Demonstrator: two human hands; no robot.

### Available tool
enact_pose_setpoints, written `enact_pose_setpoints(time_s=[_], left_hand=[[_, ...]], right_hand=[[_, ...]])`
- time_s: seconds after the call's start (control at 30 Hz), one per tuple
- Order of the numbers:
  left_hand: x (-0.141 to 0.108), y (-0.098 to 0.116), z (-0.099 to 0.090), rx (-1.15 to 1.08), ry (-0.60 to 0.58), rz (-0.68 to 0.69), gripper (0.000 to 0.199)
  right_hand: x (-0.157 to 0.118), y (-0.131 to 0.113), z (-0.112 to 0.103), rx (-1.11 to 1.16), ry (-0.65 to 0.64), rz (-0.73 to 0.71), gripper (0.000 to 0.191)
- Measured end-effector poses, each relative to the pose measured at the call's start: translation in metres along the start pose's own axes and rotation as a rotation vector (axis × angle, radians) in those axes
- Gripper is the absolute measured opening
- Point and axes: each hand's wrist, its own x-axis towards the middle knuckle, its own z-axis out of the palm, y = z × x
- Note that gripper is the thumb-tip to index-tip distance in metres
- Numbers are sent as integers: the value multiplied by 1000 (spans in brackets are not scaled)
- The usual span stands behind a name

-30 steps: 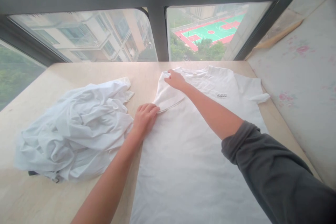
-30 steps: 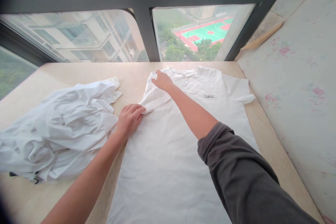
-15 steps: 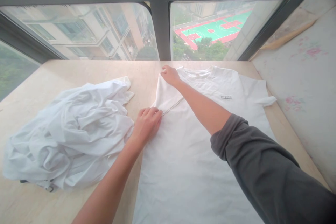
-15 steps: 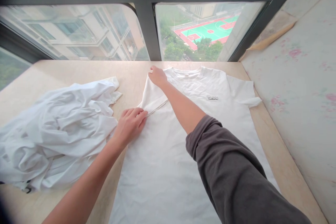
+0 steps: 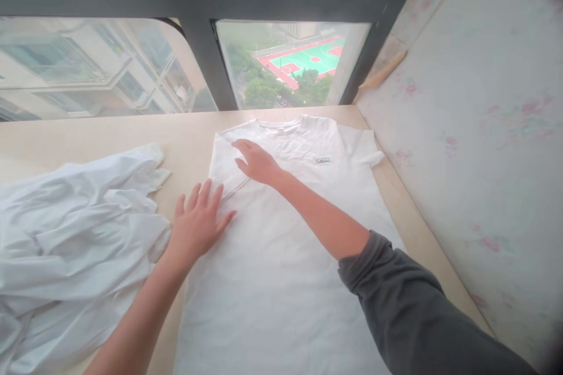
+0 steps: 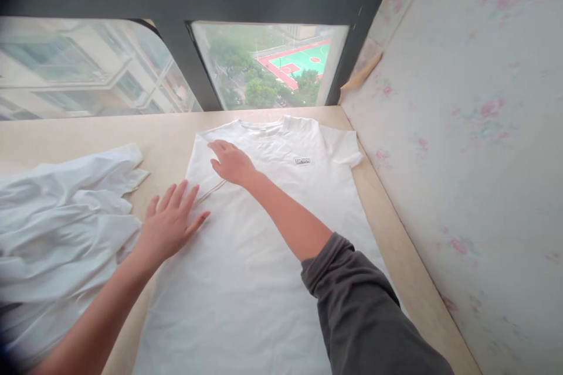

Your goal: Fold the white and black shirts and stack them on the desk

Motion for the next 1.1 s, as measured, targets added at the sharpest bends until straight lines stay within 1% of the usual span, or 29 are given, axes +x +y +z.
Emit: enact_pose_setpoints(time_s=[0.03,0.1,0.17,0.23,0.3,0.37,0.43,0.5,0.57,0.63,0.7,0.8,0.87,0.93,1.0,1.1], left_hand=[[3,4,-3,0,21,7,64],[11,14,-7,-15,45,45,60],[20,30,-8,-48,46,113,56],[32,52,-4,-91,37,183,52],[48,80,3,-148,28,243,48],[69,112,9,-234,12,287,45],[95,146,14,-341,-14,318,42],[125,179,19,-420,-35,333,42],[158,208,24,-446,-39,334,41],[191,232,31,-450,-31,309,39],[222,249,37,-446,-15,268,38],[257,259,46,-431,11,212,37],[269,259,51,-418,18,209,37],[271,256,55,-400,20,234,38],[269,254,58,-379,17,268,39],[265,254,61,-349,4,293,46]], right_hand=[[-9,8,-16,31,73,35,49],[-39,34,-55,35,217,175,47],[-82,69,-94,-34,347,396,43],[-127,104,-128,-145,446,618,43],[-163,133,-152,-165,519,827,48],[-182,152,-166,-124,559,970,54],[-186,164,-173,-72,577,1040,54],[-180,172,-176,-24,586,1073,47],[-169,179,-178,45,590,1097,37],[-159,185,-180,118,593,1114,28],[-152,190,-182,192,592,1122,22],[-148,195,-186,307,572,1128,16],[-147,199,-190,378,553,1123,13],[-147,203,-195,432,538,1111,11],[-146,206,-199,460,528,1095,12],[-142,210,-200,434,526,1076,16]])
